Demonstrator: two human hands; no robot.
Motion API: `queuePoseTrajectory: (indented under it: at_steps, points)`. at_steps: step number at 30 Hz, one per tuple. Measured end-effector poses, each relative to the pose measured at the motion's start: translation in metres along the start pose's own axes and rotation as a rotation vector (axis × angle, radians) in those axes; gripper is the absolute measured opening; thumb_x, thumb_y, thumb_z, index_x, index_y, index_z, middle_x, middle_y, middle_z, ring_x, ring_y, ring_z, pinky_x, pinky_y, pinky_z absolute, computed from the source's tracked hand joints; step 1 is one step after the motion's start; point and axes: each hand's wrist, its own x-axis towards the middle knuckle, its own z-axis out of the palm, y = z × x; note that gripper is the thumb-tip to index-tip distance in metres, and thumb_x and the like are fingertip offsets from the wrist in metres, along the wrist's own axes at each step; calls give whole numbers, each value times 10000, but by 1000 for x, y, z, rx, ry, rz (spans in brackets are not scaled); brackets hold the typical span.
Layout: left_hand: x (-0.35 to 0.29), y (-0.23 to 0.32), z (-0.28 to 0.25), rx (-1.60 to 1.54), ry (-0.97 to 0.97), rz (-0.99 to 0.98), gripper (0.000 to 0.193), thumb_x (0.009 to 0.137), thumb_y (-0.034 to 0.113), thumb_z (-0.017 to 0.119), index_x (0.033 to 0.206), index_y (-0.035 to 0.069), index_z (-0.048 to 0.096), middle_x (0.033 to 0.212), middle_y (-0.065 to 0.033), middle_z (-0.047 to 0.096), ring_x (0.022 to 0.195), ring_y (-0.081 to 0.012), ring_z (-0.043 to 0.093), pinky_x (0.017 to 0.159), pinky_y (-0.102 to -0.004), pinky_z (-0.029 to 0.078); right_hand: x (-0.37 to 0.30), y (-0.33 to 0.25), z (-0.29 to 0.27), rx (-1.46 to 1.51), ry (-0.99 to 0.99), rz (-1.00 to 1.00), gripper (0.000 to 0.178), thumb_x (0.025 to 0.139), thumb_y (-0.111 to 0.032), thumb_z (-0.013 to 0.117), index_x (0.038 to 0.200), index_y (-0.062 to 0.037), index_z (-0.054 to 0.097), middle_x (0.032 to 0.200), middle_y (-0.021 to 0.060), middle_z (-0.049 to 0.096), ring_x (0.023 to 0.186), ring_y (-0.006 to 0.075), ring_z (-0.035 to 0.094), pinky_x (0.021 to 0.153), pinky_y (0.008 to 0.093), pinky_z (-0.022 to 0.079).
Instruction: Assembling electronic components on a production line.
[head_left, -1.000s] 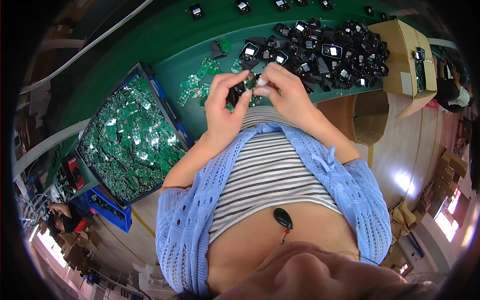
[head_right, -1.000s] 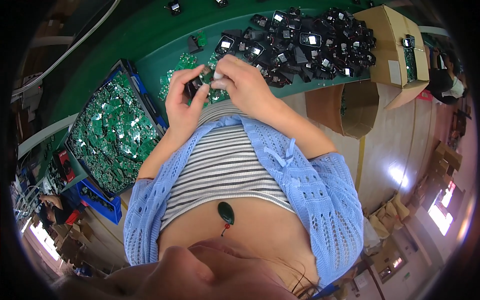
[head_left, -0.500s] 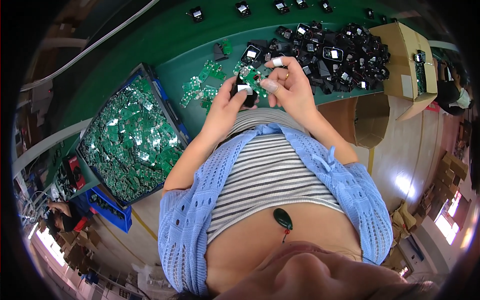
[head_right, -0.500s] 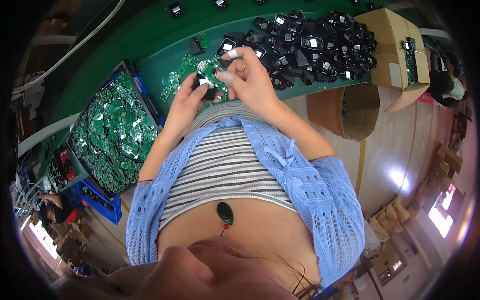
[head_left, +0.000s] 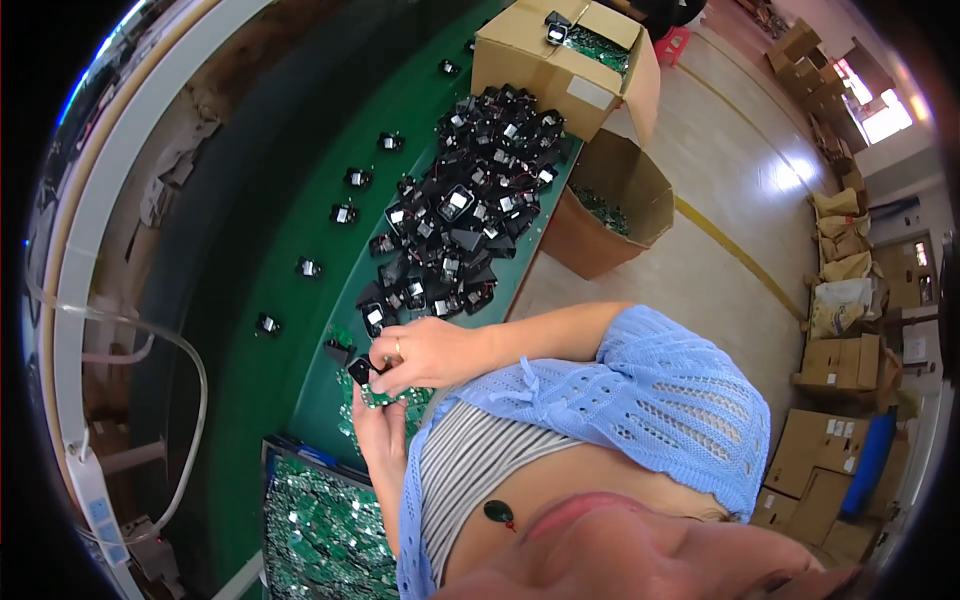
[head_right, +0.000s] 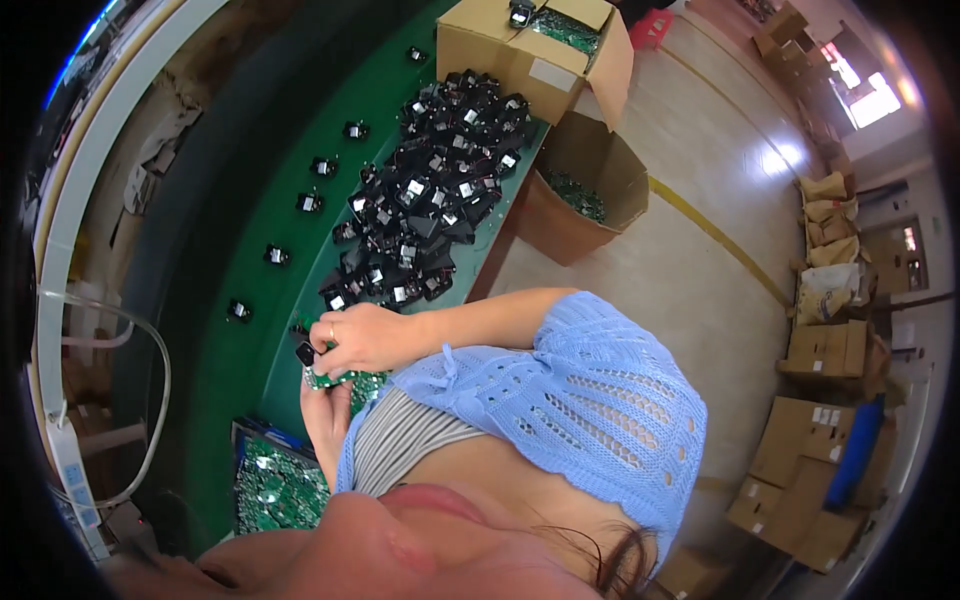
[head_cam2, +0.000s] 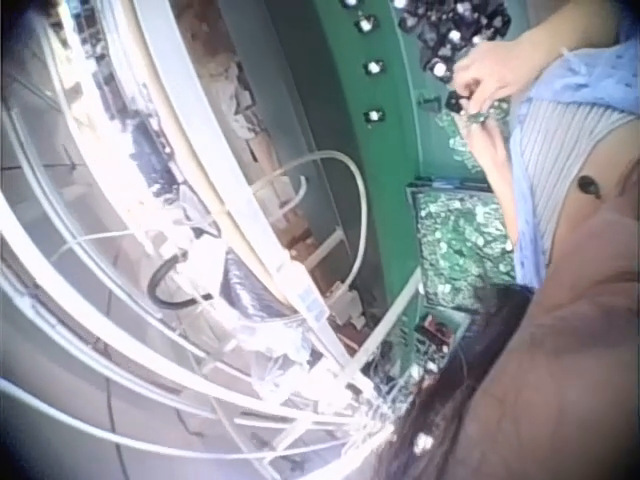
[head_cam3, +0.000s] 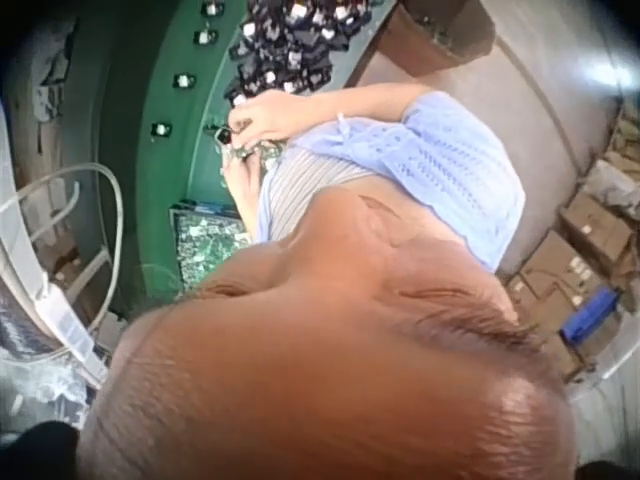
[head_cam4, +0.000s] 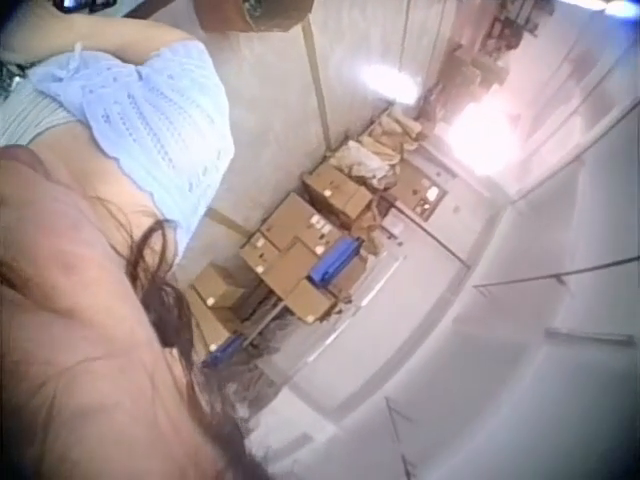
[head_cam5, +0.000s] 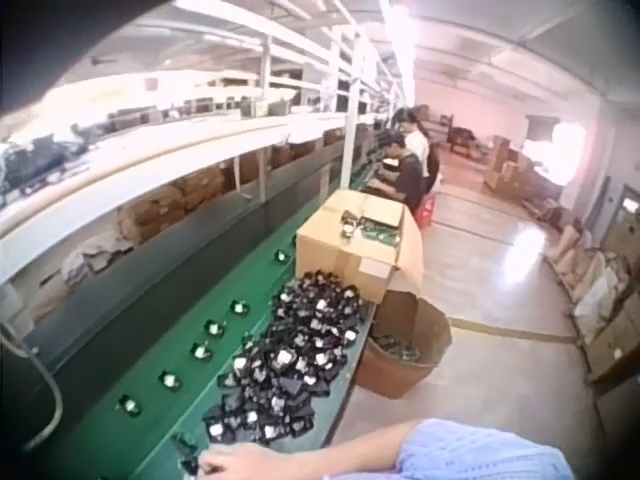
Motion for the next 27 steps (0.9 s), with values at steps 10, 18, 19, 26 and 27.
queuePoseTrajectory:
  at_steps: [10, 18, 19, 26, 27]
  points:
    - [-8, -11, -4, 193, -41, 179, 335, 803, 0, 492, 1134, 27, 451, 1000, -55, 548, 855, -126, 556, 703, -232, 485, -12, -1, 10, 48, 32, -148, 70, 686, -133, 578, 736, -91, 555, 805, 27, 514, 764, 197, 519, 558, 307, 453]
    - [-17, -6, 18, 29, -114, 189, 450, 892, 164, 437, 1241, -57, 260, 1160, -127, 443, 1042, -205, 473, 892, -435, 422, -3, 11, 11, -103, 329, 111, 102, 666, -102, 626, 757, -72, 593, 739, 68, 571, 672, 235, 570, 563, 307, 463]
    - [-18, -6, 15, 65, -109, 183, 456, 888, 166, 447, 1257, -30, 265, 1168, -119, 445, 1047, -186, 474, 886, -387, 429, 0, 8, 12, -65, 339, 145, 96, 670, -101, 627, 748, -68, 581, 725, 61, 560, 680, 226, 564, 562, 306, 458]
    - [-29, -2, 8, 289, -17, 270, 445, 871, 165, 489, 1261, 37, 318, 1187, -74, 453, 1046, -147, 468, 819, -284, 439, 4, 4, 25, 31, 234, 135, 124, 655, -80, 645, 752, -62, 569, 714, 44, 544, 643, 196, 547, 517, 287, 439]
    - [-32, -2, 9, 243, -3, 315, 463, 846, 132, 531, 1248, 10, 336, 1144, -98, 478, 958, -125, 510, 790, -242, 440, 5, 5, 28, 36, 243, 117, 122, 658, -78, 645, 752, -60, 569, 710, 41, 538, 635, 196, 538, 511, 289, 436]
